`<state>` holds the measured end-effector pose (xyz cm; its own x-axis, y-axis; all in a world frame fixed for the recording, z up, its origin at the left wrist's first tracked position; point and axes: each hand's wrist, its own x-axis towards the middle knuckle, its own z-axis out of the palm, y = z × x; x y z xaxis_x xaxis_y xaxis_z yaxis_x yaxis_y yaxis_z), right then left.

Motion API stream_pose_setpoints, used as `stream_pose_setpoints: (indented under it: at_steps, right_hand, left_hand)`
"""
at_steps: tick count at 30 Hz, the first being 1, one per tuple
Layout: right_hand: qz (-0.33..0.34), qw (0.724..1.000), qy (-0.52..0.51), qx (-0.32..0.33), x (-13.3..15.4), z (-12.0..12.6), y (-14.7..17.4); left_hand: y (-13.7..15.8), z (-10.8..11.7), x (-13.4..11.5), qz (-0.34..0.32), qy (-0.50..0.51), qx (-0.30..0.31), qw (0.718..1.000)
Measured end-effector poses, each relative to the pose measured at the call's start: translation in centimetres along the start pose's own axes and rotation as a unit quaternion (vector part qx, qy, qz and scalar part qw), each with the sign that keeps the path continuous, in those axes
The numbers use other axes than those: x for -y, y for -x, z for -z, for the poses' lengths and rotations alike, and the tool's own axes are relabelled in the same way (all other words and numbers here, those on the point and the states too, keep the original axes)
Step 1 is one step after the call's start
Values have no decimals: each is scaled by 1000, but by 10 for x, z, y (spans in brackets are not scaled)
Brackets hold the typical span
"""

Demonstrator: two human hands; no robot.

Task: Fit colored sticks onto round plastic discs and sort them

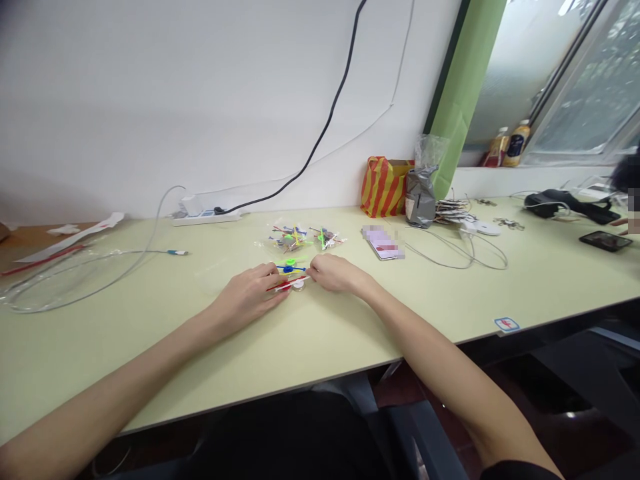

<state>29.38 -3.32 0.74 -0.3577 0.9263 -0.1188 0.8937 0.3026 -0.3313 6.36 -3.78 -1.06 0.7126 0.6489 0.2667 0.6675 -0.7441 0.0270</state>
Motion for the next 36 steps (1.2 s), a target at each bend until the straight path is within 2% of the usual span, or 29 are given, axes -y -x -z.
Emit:
stream_pose_setpoints:
  at_steps: [12, 14, 17, 19, 23, 25, 28, 32, 36]
  right_hand:
    - [-3, 999, -49, 13, -3, 4, 2]
    - [8, 998, -47, -27, -7, 9, 2]
    - [24, 991, -38, -123, -17, 21, 5]
    - [10, 990, -25, -140, -27, 31, 9]
    - [-43, 997, 20, -56, -46, 44, 15]
    - [-68, 997, 28, -11, -54, 46, 15]
    - [-89, 995, 17, 45, -63, 47, 15]
    - [-72, 987, -54, 133, -73, 50, 19]
    - [-13, 969, -110, 220, -66, 42, 16]
  left_hand:
    - [-1, -4, 3, 3, 1, 7, 1000]
    - [-1, -4, 3, 1, 2, 7, 1000]
    - [-1, -5, 3, 9, -1, 1, 1000]
    - [-1, -6, 3, 9, -4, -8, 1000]
    - [-2, -6, -1, -28, 5, -38, 999]
    - [-1, -5, -4, -76, 24, -45, 996]
    - [2, -3, -8, -146, 52, -24, 988]
    - [6, -2, -12, -180, 77, 10, 981]
    - [5, -3, -10, -178, 76, 3, 981]
